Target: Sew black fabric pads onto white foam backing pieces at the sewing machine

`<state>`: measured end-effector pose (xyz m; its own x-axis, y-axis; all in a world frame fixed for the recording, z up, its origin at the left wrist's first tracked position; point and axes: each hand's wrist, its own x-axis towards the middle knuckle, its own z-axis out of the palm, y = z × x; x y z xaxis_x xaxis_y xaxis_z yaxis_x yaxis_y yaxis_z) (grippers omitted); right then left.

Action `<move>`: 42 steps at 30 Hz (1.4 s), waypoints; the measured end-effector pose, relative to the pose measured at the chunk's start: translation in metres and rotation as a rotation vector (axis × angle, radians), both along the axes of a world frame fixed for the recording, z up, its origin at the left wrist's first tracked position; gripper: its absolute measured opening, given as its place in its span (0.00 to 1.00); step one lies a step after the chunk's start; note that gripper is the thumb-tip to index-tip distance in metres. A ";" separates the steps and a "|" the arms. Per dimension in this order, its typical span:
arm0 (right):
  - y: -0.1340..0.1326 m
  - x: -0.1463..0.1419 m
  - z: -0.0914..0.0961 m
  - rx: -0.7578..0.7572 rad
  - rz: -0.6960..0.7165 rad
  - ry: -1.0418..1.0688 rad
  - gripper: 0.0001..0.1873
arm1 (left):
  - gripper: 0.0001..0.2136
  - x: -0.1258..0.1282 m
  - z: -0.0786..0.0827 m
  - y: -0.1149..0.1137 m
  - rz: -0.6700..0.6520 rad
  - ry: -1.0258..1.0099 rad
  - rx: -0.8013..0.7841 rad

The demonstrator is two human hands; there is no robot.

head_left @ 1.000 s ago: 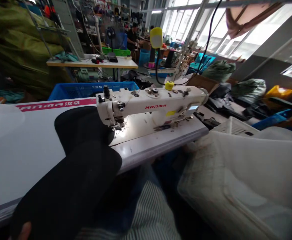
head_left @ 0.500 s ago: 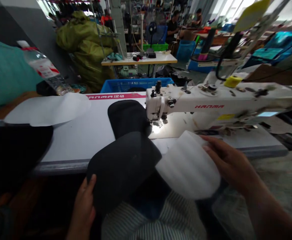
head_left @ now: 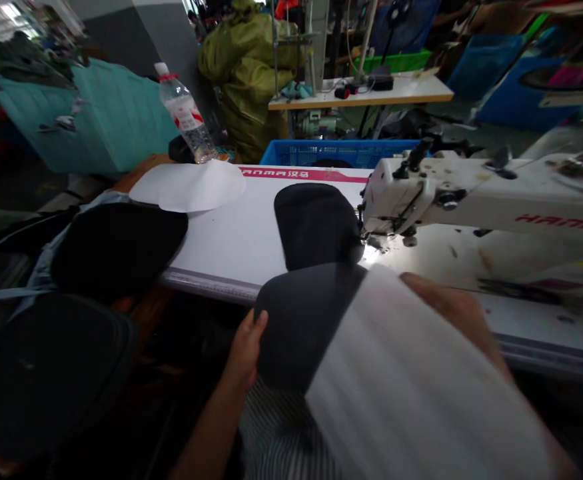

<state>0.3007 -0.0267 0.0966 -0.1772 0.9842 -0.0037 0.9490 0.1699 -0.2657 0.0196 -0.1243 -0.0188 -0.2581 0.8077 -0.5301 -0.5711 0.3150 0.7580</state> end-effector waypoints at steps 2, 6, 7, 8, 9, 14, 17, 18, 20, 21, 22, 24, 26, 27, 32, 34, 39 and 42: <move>0.007 -0.018 0.000 -0.097 0.077 -0.167 0.29 | 0.29 0.003 0.000 -0.002 -0.021 0.009 0.013; 0.023 -0.040 -0.008 -0.112 0.128 -0.394 0.38 | 0.29 0.008 0.001 -0.003 -0.041 0.007 0.017; 0.026 -0.045 -0.012 -0.093 0.135 -0.409 0.37 | 0.29 0.010 0.001 -0.003 -0.044 0.002 0.016; 0.028 -0.051 -0.016 -0.074 0.145 -0.409 0.35 | 0.29 0.012 0.000 -0.003 -0.045 -0.001 0.013; 0.029 -0.058 -0.019 -0.057 0.151 -0.400 0.32 | 0.29 0.013 0.000 -0.002 -0.044 -0.002 0.006; 0.018 -0.096 -0.039 0.312 0.323 -0.324 0.15 | 0.26 0.017 -0.002 0.000 -0.053 0.058 0.011; 0.010 -0.104 -0.056 0.383 0.692 -0.219 0.16 | 0.18 0.009 -0.007 0.000 -0.049 0.162 -0.003; 0.009 -0.103 -0.062 0.340 0.799 -0.172 0.16 | 0.15 0.004 -0.009 -0.001 -0.038 0.188 -0.015; 0.009 -0.096 -0.071 0.250 0.894 -0.076 0.16 | 0.11 -0.004 -0.011 -0.001 -0.019 0.202 -0.032; 0.009 -0.091 -0.075 0.225 0.886 -0.033 0.17 | 0.10 -0.007 -0.012 -0.001 -0.014 0.193 -0.037; 0.009 -0.085 -0.079 0.211 0.861 0.000 0.18 | 0.10 -0.010 -0.011 -0.001 -0.011 0.182 -0.039; 0.007 -0.074 -0.086 0.201 0.800 0.021 0.21 | 0.11 -0.011 -0.008 0.000 -0.010 0.156 -0.036; 0.004 -0.063 -0.092 0.208 0.748 0.000 0.27 | 0.14 -0.008 -0.003 0.002 -0.019 0.136 -0.032; 0.002 -0.058 -0.096 0.215 0.729 -0.013 0.29 | 0.16 -0.005 0.000 0.003 -0.027 0.127 -0.032; -0.002 -0.035 -0.107 0.255 0.668 -0.041 0.31 | 0.22 0.003 0.003 0.006 -0.084 0.053 0.005; -0.001 -0.029 -0.109 0.255 0.644 -0.051 0.31 | 0.23 0.002 0.002 0.006 -0.077 0.042 0.012; 0.001 -0.027 -0.108 0.254 0.622 -0.061 0.31 | 0.32 -0.003 0.004 0.003 -0.113 0.012 0.019; -0.001 -0.027 -0.102 0.257 0.617 -0.049 0.31 | 0.28 -0.004 0.004 0.000 -0.213 0.199 0.038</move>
